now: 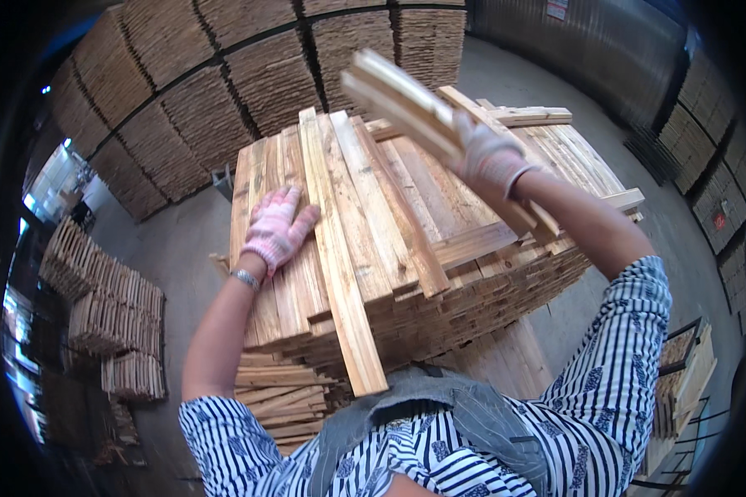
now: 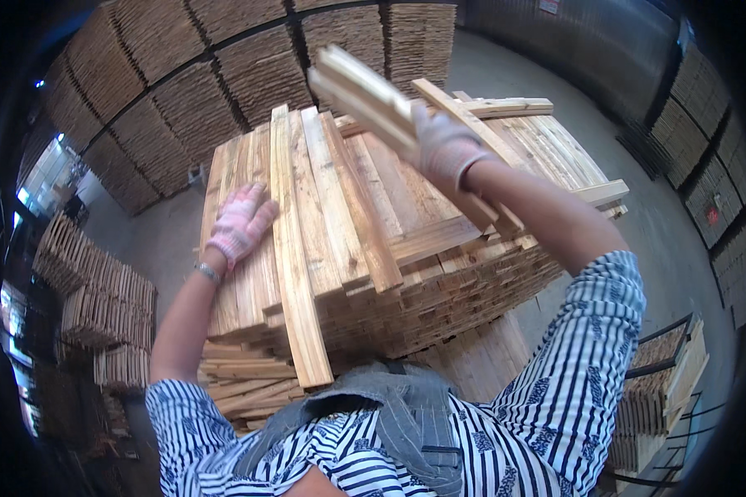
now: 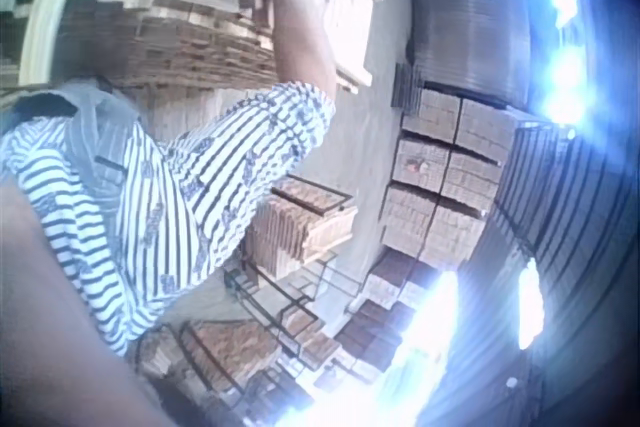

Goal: The person picks up bundles of wooden planks from a large pile and stacks them onto a pallet. They repeatedly lift the wood, align the planks, and place them in a neat stack, wearing gloves for protection.

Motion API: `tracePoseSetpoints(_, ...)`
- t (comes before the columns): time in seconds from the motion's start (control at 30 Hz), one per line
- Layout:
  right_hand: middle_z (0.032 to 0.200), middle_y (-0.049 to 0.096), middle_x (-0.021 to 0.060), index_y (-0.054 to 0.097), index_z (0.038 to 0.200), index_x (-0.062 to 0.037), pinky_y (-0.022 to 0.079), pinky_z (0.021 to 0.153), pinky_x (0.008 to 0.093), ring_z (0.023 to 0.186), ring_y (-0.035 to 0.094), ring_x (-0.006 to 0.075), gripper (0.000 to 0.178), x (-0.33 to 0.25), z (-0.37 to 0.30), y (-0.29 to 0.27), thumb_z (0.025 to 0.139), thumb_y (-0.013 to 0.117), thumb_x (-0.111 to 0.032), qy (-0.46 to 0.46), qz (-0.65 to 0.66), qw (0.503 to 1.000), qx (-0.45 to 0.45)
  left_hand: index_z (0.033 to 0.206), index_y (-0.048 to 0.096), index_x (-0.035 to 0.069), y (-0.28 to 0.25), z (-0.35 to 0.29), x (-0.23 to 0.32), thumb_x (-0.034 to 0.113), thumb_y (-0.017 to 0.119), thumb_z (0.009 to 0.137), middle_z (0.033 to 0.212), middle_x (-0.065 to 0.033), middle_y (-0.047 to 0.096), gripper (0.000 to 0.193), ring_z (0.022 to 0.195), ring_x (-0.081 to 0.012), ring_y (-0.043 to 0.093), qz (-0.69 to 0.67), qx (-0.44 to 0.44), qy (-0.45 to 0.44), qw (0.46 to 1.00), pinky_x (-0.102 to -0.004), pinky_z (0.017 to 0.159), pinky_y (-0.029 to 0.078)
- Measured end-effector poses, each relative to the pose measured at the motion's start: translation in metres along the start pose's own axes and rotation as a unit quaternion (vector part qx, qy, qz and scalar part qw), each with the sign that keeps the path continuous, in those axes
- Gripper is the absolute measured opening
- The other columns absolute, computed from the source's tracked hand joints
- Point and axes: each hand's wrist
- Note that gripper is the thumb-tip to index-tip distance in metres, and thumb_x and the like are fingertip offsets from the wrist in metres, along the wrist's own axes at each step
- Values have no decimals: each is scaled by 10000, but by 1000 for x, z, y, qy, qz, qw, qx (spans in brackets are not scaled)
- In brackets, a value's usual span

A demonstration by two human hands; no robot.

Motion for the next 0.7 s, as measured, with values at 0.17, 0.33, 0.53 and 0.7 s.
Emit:
tracePoseSetpoints(0.17, 1263, 622, 265, 374, 1445, 18, 513, 985, 454, 1167, 634, 372, 720, 9, 24, 53, 926, 601, -428, 50, -82, 991, -88, 1473, 453, 72, 4, 6, -2, 587, 432, 979, 1521, -181, 428, 714, 1440, -359, 326, -2, 14, 44, 999, -481, 1194, 191)
tracePoseSetpoints(0.33, 1219, 648, 269, 448, 1384, 47, 510, 974, 445, 1178, 632, 364, 758, 26, 48, 52, 893, 653, -493, 9, 55, 995, -78, 1429, 494, 56, 10, 12, -5, 559, 457, 975, 1482, -187, 470, 679, 1414, -361, 362, -13, 36, 52, 998, -475, 1182, 217)
tracePoseSetpoints(0.53, 1118, 680, 168, 612, 1184, 5, 600, 674, 274, 910, 705, 216, 510, -12, 23, 10, 998, 546, -466, 102, 532, 808, -233, 1410, 502, 36, 4, 2, -2, 530, 458, 979, 1462, -207, 483, 656, 1400, -370, 375, -18, 49, 55, 997, -466, 1172, 239)
tracePoseSetpoints(0.7, 1336, 594, 201, 552, 1364, 53, 443, 1044, 378, 1187, 577, 279, 836, -52, 27, 77, 959, 471, -674, 29, 517, 828, -215, 1408, 515, 49, 4, 4, 4, 518, 449, 991, 1460, -206, 488, 631, 1390, -372, 386, -7, 34, 61, 998, -467, 1172, 236)
Point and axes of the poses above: each hand's wrist, its own z-axis towards the middle knuckle, its own y-axis out of the palm, x = y × z
